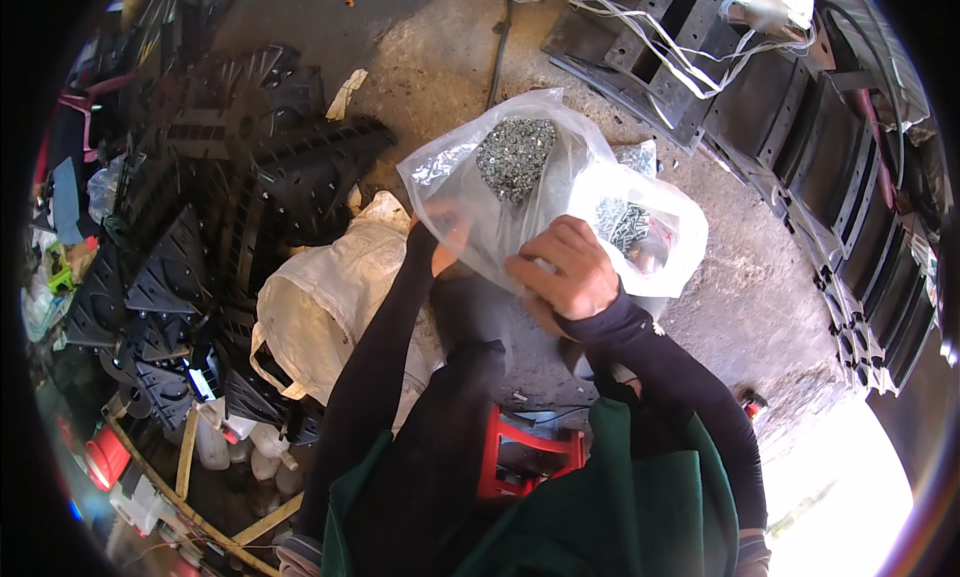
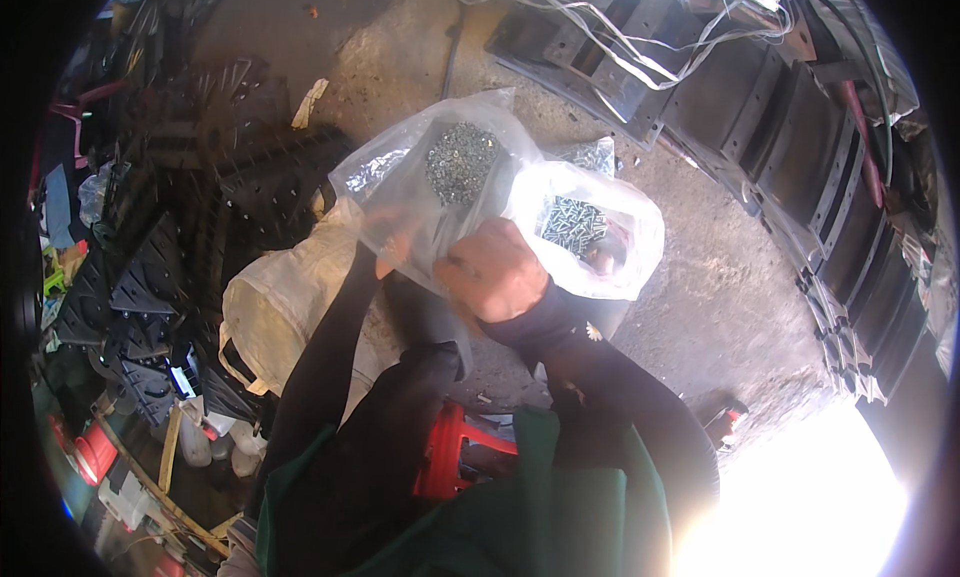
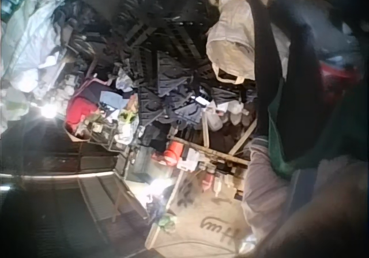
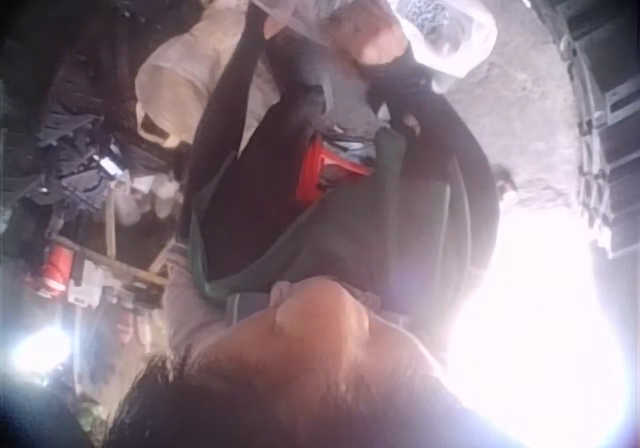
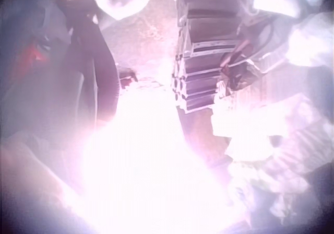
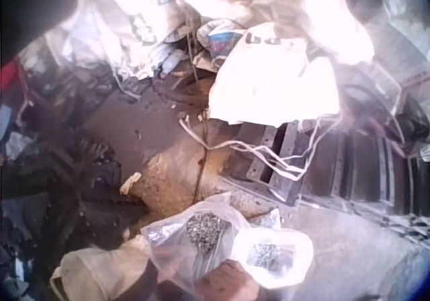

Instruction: The person sits on a low stool and sorts small metal fasteners by hand, picking them from a large white sack and transferring them into smaller plastic bags. The person repeatedly scoops, inspects, and repacks the fasteners into separate containers.

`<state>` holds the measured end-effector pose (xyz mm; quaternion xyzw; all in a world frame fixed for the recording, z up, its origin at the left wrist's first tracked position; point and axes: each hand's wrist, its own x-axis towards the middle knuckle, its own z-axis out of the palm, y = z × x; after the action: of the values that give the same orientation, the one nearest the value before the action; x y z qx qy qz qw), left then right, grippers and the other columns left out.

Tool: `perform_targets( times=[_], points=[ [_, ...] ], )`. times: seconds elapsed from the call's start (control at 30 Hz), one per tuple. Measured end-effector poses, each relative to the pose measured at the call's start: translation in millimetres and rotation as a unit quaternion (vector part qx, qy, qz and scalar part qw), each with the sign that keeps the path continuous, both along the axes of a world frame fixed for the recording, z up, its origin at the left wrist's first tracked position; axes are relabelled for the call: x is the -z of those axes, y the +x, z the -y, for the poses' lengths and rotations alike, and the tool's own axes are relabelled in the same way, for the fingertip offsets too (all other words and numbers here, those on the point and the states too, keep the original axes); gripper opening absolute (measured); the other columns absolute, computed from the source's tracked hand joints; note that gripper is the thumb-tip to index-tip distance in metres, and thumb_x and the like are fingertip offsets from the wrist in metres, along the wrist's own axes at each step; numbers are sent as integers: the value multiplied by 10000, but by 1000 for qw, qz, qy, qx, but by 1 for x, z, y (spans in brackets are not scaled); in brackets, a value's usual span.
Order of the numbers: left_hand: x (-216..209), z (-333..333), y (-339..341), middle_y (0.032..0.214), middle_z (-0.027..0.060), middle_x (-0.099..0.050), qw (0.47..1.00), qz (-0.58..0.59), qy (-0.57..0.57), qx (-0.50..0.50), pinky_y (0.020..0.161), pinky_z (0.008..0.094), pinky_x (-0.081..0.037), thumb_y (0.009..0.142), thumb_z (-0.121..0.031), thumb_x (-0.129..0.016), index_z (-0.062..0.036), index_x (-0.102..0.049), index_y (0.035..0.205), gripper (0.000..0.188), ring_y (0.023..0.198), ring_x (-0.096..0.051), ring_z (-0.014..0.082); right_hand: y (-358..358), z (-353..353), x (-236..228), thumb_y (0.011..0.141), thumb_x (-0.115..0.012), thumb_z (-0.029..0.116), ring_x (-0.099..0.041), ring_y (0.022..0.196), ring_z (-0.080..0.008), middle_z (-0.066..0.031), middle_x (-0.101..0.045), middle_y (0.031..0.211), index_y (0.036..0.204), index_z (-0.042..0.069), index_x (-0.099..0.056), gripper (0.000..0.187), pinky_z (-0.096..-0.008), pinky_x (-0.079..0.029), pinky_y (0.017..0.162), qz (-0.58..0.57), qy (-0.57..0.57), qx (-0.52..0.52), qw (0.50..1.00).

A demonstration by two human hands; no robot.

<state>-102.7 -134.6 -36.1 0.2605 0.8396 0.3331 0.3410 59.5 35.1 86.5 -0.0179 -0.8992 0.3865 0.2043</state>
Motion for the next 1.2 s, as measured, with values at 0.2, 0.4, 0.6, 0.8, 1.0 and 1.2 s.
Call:
perform_targets(
  times=[0.2,0.4,0.6,0.8,1.0,1.2],
  points=[
    [-75,-27,-13,767,62,-662,989,132,25,-59,641,279,-471,854,-170,-672,35,-667,969,235,713,-594,103,-2,-11,-8,494,-707,30,-595,773,-288,-115,-614,931,994,10,-661,502,-406,-471,731,-29,-7,34,999],
    [-66,2,-19,607,23,-535,991,19,-83,-102,556,298,-413,877,-193,-639,12,-523,666,316,561,-491,102,-5,0,-8,526,-718,37,-602,762,-268,-112,-616,926,945,32,-659,423,-379,-475,700,5,-6,21,1000],
    [-110,-27,8,686,64,-592,942,106,185,-259,651,318,-475,864,-254,-672,-7,-628,885,252,649,-576,148,-6,8,-7,611,-709,92,-593,715,-249,-90,-598,873,879,49,-643,280,-366,-466,639,34,18,-11,999],
    [-149,-51,27,739,76,-639,987,31,90,-129,641,296,-469,917,-164,-605,13,-640,972,189,666,-566,114,-12,-20,-29,690,-810,207,-609,901,-342,-154,-614,1035,1095,7,-611,493,-410,-479,808,45,-17,113,992],
    [-156,-35,24,656,43,-561,984,44,120,-128,580,249,-398,938,-153,-586,29,-609,867,197,641,-461,58,-37,-59,18,708,-787,222,-557,969,-387,-199,-556,1043,1340,33,-406,762,-465,-448,859,150,165,328,918],
    [-159,-35,25,663,21,-560,981,23,117,-155,600,246,-399,962,-213,-573,28,-623,865,265,652,-465,57,-43,-83,9,693,-763,148,-612,775,-323,-159,-618,830,870,32,-658,236,-407,-490,716,293,33,326,898]
  ],
)
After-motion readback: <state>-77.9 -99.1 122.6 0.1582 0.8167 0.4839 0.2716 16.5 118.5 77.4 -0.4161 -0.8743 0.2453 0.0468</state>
